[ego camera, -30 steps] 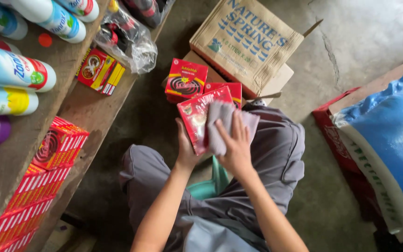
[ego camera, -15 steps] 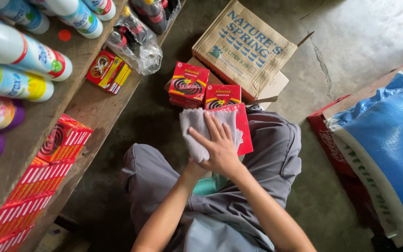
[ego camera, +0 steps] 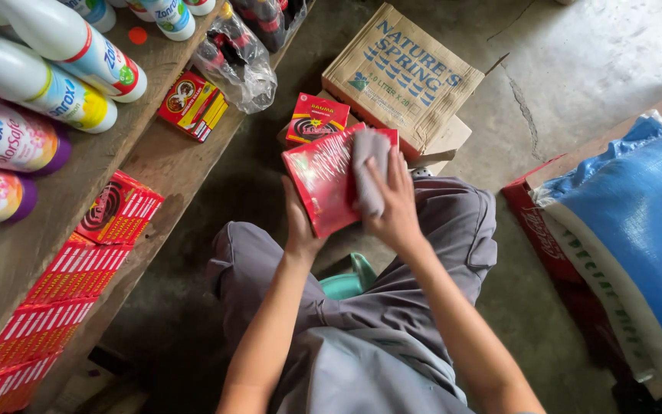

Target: Wiping dust off boxes of mosquito coils and matchsticks using a cloth before organizing them on a shelf.

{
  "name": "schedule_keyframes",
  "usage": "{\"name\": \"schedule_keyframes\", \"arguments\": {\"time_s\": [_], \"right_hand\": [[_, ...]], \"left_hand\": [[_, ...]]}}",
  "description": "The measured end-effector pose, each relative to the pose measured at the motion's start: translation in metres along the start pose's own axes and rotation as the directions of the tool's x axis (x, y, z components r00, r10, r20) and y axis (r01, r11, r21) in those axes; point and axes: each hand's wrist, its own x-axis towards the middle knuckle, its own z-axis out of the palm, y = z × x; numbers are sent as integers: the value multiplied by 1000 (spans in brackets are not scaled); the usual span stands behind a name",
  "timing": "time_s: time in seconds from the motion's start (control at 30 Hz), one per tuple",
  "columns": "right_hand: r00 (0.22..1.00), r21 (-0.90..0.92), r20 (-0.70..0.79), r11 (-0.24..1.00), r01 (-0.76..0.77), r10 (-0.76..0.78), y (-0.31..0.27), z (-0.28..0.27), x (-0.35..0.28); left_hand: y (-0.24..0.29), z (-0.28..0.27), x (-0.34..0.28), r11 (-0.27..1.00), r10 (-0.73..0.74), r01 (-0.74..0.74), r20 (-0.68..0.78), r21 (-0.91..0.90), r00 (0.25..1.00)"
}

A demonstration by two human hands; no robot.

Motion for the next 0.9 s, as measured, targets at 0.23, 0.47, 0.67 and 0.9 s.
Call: {"name": "schedule_keyframes", "arguments": {"time_s": [0.23,0.47,0.67,0.9], "right_hand": [[974,-74,159,982,174,-161,-69,14,-24],[993,-43,-32,993,-114,113,-18,-7,33],[821,425,42,733,-530,569,21,-1,12],[608,903,339,-67,-424,718,3,13,-57]], "left_hand": [[-40,-52,5,990,38,-89,408,108,912],[-43,-31,-32,946,-176,108,205,306,963],[-31,-70,-11,958,-192,164,101,235,976],[-14,-85,36,837,164,-79,-111,541,980]]}}
